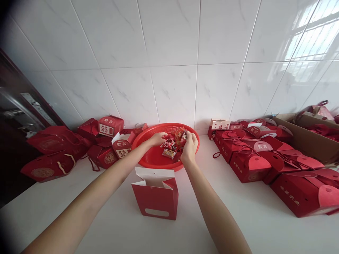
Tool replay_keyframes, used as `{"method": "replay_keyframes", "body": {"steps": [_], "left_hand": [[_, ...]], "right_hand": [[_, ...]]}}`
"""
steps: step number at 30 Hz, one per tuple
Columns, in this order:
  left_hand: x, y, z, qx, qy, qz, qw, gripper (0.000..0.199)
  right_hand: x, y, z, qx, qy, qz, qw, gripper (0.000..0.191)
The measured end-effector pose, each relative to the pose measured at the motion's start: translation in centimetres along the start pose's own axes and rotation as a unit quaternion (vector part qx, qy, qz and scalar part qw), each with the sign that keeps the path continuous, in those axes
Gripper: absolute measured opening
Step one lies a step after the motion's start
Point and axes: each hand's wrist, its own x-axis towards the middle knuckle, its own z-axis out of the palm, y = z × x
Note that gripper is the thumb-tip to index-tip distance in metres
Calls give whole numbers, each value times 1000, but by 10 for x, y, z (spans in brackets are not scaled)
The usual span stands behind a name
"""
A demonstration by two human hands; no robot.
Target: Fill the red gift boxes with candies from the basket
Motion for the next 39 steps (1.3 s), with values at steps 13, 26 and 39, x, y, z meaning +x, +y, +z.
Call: {"method": "replay_keyframes", "body": {"steps": [13,26,39], "left_hand": [[-21,14,-8,-81,-41,34,995,36],[-156,42,-35,-297,-10,197,934,32],[-208,51,-24,-123,-24,114,986,30]], "right_hand": [[4,0,0,20,-4,9,1000,24],[4,-2,-2,25,-41,11,999,30],[-18,-57,6,-2,-223,-2,975,27]]}}
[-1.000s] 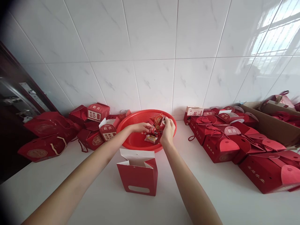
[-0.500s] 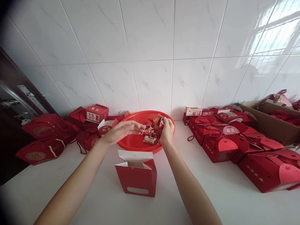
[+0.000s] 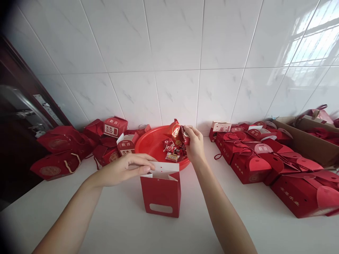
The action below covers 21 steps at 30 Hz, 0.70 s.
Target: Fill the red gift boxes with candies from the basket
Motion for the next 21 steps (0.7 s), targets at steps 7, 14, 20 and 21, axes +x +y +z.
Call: {"method": "replay_keyframes", "body": {"steps": [7,14,20,21], "left_hand": [[7,-2,8,-58,14,-25,998,28],[-1,0,3,-35,-30,-48,998,50],[1,-1,5,-48,-28,-64,996,60],[2,-2,5,-52,-35,-56,996,58]], "right_hand": [[-30,-43,4,-201,-208,-59,955,24],[-56,-71,14,-423,-372,-102,820,17],[-64,-60,20,-550,-379,-121,735,27],[-65,-58,21,-561,-373,-121,729,30]]}}
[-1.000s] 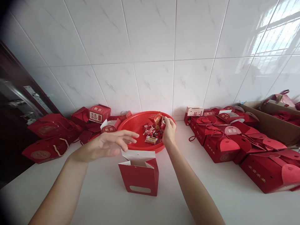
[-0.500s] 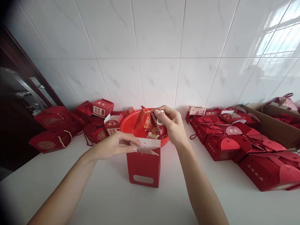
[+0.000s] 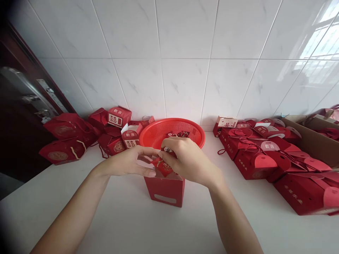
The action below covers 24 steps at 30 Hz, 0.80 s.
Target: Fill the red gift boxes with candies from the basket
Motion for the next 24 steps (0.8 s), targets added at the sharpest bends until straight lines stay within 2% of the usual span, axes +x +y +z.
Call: {"method": "replay_keyframes", "body": {"steps": [3,5,9,12,17,22,24], "left_hand": [[0,-1,0,6,8,1,1000,60],[0,-1,-1,14,19,-15,1000,61],[-1,3,1,14,9,-9,1000,42],[-1,6,2,5,5,-3,1000,38],[-1,8,4,-1,22,-17,1000,49],[0,8,5,-14,23,6,1000,40],[1,8,6,-10,35,-1,999,41]], "right_hand": [[2,-1,8,-31,18,18,999,32],[4,-4,13,-64,52,29,996,31],[4,-14,23,-152,127,56,979,30],[3,-19,25,-179,106,58,976,28],[1,-15,18,-124,43,69,989,33],[0,-12,17,-95,105,87,986,33],[-1,-13,17,-72,96,76,990,32]]}}
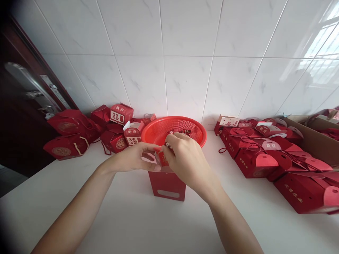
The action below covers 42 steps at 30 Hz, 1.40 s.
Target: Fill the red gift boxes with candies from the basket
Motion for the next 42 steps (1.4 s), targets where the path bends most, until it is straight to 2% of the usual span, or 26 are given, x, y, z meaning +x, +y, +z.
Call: {"method": "replay_keyframes", "body": {"steps": [5,14,16,18,20,22,23,25,29,31,33,37,42], "left_hand": [[0,2,3,-5,8,5,1000,38],[1,4,11,-7,43,20,999,31],[2,2,13,-10,61,29,998,32],[3,1,15,-5,87,37,996,30],[4,2,17,7,117,44,992,29],[3,5,19,26,143,46,988,27],[2,6,20,35,152,44,987,26],[0,8,21,50,167,36,984,22],[-2,9,21,78,183,48,979,18],[-2,8,20,83,182,54,978,16],[-3,6,19,85,185,51,978,13],[-3,5,17,104,194,49,974,7],[-4,6,18,131,195,55,970,9]], "right_hand": [[0,2,-1,25,-58,-13,998,32],[1,4,-7,53,-13,-29,998,27],[1,7,-12,78,9,-24,997,20],[2,12,-19,115,58,-16,992,12],[1,19,-26,155,109,-5,982,12],[-1,24,-34,190,125,12,974,15],[-2,27,-38,202,115,19,972,16],[-5,30,-45,204,59,30,977,16],[-7,31,-50,149,-136,-1,979,10],[-7,31,-48,125,-244,-26,961,26],[-6,31,-45,99,-315,-24,944,44],[-7,31,-39,56,-330,14,942,65],[-8,32,-37,66,-316,19,946,67]]}}
